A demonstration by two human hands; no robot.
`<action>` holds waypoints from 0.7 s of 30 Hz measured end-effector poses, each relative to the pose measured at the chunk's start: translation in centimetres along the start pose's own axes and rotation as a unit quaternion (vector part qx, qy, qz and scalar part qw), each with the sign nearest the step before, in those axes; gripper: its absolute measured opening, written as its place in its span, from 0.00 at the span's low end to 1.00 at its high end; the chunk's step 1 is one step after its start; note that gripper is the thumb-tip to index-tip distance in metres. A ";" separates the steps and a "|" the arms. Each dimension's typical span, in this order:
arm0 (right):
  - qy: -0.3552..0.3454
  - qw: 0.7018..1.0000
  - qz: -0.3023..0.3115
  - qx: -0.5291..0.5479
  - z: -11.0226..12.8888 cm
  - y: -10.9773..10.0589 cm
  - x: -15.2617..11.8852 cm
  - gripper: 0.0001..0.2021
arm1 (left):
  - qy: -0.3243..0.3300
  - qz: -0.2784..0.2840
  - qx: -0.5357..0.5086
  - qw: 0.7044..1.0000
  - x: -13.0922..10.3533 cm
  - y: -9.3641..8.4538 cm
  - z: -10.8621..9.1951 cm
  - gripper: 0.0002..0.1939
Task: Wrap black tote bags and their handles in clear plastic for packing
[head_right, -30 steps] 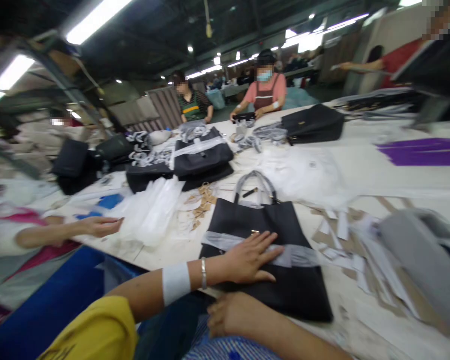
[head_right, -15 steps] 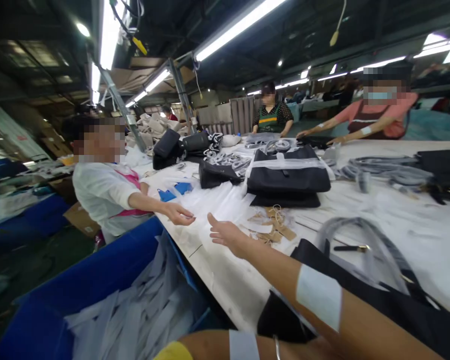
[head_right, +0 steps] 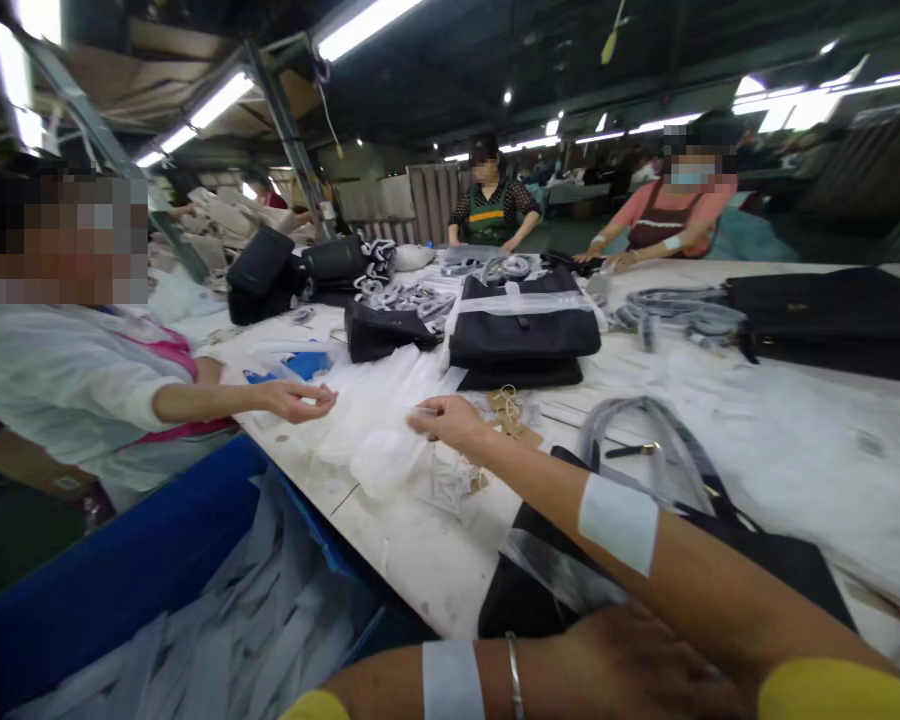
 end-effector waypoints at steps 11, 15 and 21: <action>-0.017 0.971 -0.003 -0.240 -1.5 -17.3 -10.7 0.12 | 0.056 0.032 0.067 0.996 -0.7 0.9 -2.1 0.33; 0.016 0.955 -0.140 -0.261 -2.2 -22.9 -19.7 0.11 | 0.045 0.061 0.029 0.997 -0.4 2.4 -1.5 0.35; 0.080 0.874 -0.396 -0.270 -3.1 -33.8 -35.8 0.14 | 0.083 0.062 0.081 0.991 -0.1 4.0 -1.3 0.37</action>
Point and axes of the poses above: each hand's wrist, its own x-axis towards the middle knuckle, its own y-axis out of the palm, z = x × y, the point moved 5 cm from there along x, towards the middle knuckle, and after that the axes turned 1 degree about x, right-handed, at the moved point
